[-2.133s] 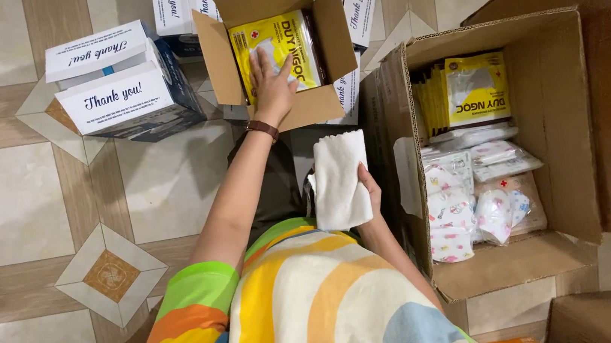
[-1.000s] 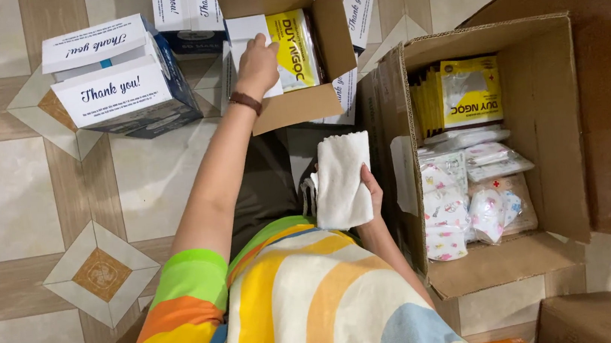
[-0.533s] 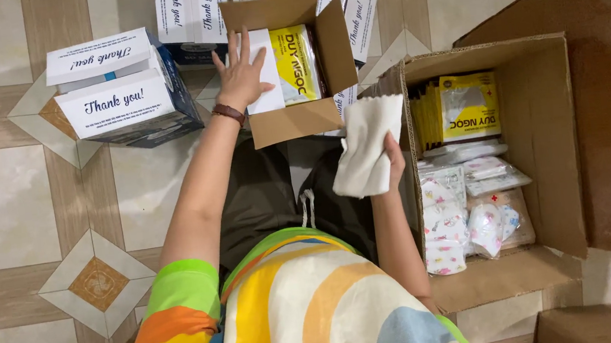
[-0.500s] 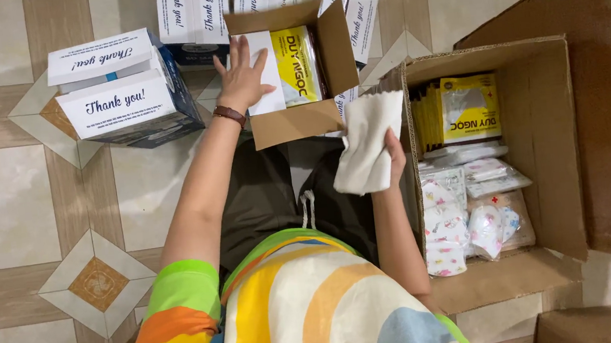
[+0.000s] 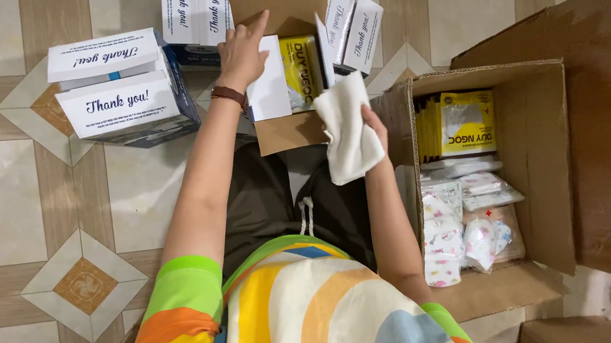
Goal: The person packs yellow face mask packages into small white boxes labeled 'Thank you!' and places them into a larger cardboard box. They repeatedly pick up a mask package, wipe it with a white cloth, and place it inside a small box before stacking the small boxes.
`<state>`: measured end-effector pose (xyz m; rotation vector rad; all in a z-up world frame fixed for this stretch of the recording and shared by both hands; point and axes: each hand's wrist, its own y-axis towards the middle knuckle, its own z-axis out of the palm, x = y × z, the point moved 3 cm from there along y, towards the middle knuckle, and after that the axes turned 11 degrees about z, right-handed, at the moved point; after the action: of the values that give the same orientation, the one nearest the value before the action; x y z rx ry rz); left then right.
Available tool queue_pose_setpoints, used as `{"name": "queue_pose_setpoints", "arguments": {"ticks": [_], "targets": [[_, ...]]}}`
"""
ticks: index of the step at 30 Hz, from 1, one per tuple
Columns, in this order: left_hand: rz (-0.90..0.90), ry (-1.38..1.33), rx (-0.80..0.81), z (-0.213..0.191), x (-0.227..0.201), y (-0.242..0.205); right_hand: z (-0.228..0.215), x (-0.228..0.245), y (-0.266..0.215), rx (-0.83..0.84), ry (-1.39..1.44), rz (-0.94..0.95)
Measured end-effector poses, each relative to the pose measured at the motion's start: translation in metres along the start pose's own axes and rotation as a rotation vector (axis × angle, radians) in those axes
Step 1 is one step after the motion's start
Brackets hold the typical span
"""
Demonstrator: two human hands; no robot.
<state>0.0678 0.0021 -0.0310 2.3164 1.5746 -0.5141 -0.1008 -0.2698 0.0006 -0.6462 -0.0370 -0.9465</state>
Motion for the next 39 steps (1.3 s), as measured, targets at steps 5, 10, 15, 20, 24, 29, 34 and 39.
{"name": "queue_pose_setpoints", "arguments": {"ticks": [5,10,15,20,24,29,34,39], "targets": [[0.072,0.045,-0.391,0.003,0.014,-0.002,-0.022,0.001,0.035,0.075,0.039,0.14],[0.205,0.093,-0.738,-0.037,-0.008,-0.016,-0.039,0.012,0.05,0.076,-0.038,0.246],[0.205,-0.13,-0.34,-0.03,-0.009,-0.027,-0.037,0.01,0.037,0.062,-0.022,0.262],[0.307,-0.001,-0.209,0.002,-0.009,-0.059,-0.055,-0.015,-0.006,0.032,-0.099,0.172],[0.32,0.01,-0.119,0.029,-0.009,-0.084,-0.074,-0.031,-0.042,0.005,-0.159,0.09],[0.316,-0.057,-0.138,0.039,0.001,-0.086,-0.079,-0.039,-0.05,-0.088,-0.207,0.01],[0.306,-0.051,-0.128,0.036,0.011,-0.087,-0.042,-0.026,-0.021,0.002,-0.192,-0.101],[0.147,-0.462,-0.186,0.065,0.049,-0.082,-0.049,-0.01,0.035,-0.127,-0.266,-0.003]]}}
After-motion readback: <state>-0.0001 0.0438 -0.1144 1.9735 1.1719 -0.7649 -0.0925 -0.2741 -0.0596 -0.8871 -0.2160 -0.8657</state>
